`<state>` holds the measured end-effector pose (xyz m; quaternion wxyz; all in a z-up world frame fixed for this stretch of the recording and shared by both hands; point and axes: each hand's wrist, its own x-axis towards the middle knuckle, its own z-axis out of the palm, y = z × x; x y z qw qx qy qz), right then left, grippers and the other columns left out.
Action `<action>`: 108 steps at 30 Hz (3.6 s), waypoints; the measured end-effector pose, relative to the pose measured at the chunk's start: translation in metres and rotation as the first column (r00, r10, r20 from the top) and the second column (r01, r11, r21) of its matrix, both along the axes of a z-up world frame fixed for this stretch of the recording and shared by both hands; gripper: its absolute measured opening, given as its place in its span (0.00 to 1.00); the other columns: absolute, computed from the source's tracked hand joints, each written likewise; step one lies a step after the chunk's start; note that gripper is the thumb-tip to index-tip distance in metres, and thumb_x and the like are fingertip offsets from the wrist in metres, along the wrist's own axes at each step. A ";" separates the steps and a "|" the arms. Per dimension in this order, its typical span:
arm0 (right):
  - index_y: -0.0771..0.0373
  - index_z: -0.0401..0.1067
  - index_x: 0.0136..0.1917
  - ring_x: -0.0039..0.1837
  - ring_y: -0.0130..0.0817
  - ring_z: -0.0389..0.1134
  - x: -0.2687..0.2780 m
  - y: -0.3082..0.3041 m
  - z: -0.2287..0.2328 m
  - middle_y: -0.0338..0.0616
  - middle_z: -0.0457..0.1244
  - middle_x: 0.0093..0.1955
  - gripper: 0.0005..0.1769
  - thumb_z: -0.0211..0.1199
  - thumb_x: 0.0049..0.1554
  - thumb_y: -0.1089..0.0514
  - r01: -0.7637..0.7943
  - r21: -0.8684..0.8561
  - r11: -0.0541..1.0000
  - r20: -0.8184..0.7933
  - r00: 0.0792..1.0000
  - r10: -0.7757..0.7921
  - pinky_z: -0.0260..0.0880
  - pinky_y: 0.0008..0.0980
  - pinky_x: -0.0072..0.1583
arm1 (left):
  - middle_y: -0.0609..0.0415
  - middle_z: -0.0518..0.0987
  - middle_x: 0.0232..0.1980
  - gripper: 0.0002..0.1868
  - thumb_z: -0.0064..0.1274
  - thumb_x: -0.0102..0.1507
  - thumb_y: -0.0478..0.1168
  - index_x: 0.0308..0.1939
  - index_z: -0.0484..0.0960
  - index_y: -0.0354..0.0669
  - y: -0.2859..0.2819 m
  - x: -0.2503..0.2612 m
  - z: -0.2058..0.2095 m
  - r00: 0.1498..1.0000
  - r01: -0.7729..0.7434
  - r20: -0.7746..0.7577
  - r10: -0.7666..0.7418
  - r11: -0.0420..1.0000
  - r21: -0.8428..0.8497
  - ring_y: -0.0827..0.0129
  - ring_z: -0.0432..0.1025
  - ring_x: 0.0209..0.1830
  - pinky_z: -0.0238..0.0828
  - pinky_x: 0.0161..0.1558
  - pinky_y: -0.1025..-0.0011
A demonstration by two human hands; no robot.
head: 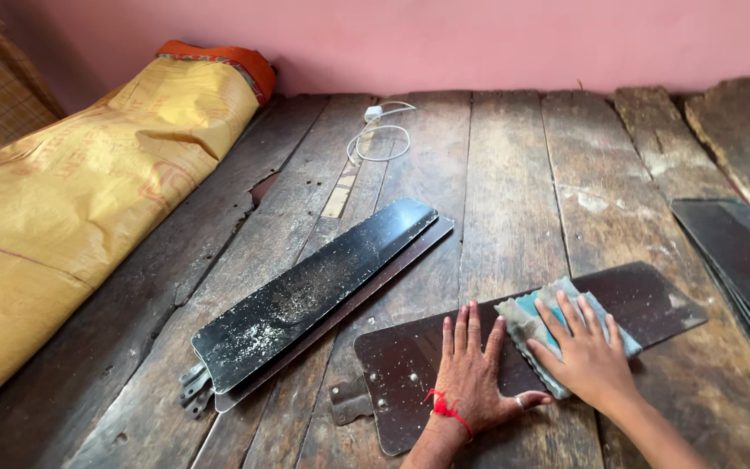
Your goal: The person wipes several dark rectangular metal sheets on a wooden table using a cloth. They handle the sheets one at a time, wiping each surface and occasionally moving them aside to access others.
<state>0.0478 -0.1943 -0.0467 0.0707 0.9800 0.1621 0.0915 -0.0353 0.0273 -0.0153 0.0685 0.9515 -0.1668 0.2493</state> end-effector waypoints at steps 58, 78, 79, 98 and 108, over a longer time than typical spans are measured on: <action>0.49 0.30 0.80 0.80 0.44 0.26 -0.076 0.113 0.038 0.44 0.25 0.83 0.43 0.35 0.60 0.30 -0.434 0.275 0.858 0.349 0.877 0.331 0.28 0.58 0.72 | 0.50 0.73 0.61 0.62 0.26 0.53 0.87 0.73 0.60 0.44 0.113 -0.056 0.035 0.973 -0.215 -0.088 0.214 0.695 -0.687 0.55 0.68 0.56 0.60 0.58 0.55; 0.46 0.44 0.81 0.84 0.46 0.33 -0.033 0.051 0.053 0.44 0.35 0.86 0.47 0.45 0.54 0.30 0.089 0.232 0.969 0.020 0.995 -0.097 0.32 0.60 0.73 | 0.45 0.71 0.64 0.59 0.33 0.54 0.84 0.71 0.63 0.40 0.110 -0.052 0.035 0.954 -0.289 -0.101 0.283 0.772 -0.566 0.50 0.66 0.60 0.60 0.60 0.53; 0.47 0.45 0.80 0.84 0.45 0.34 -0.036 0.055 0.049 0.45 0.35 0.86 0.45 0.44 0.55 0.30 0.081 0.211 0.974 0.051 0.994 -0.094 0.33 0.59 0.75 | 0.45 0.71 0.64 0.58 0.33 0.55 0.84 0.70 0.63 0.40 0.111 -0.054 0.033 0.952 -0.291 -0.085 0.295 0.780 -0.554 0.50 0.66 0.61 0.60 0.60 0.53; 0.45 0.25 0.83 0.82 0.44 0.25 -0.031 0.065 0.045 0.43 0.23 0.84 0.43 0.27 0.62 0.27 0.285 0.046 0.958 -0.126 0.953 -0.277 0.27 0.55 0.77 | 0.37 0.63 0.67 0.46 0.43 0.62 0.71 0.68 0.63 0.36 0.082 -0.039 0.037 0.906 -0.422 -0.017 0.423 0.902 -0.087 0.39 0.46 0.75 0.31 0.73 0.42; 0.44 0.31 0.82 0.81 0.43 0.28 -0.023 0.033 0.035 0.43 0.27 0.84 0.43 0.30 0.60 0.27 -0.073 0.131 0.989 0.160 0.986 0.051 0.30 0.53 0.74 | 0.37 0.37 0.79 0.49 0.38 0.62 0.69 0.76 0.44 0.43 0.060 -0.036 0.035 0.875 -0.292 -0.404 0.268 0.956 0.001 0.43 0.26 0.79 0.17 0.72 0.42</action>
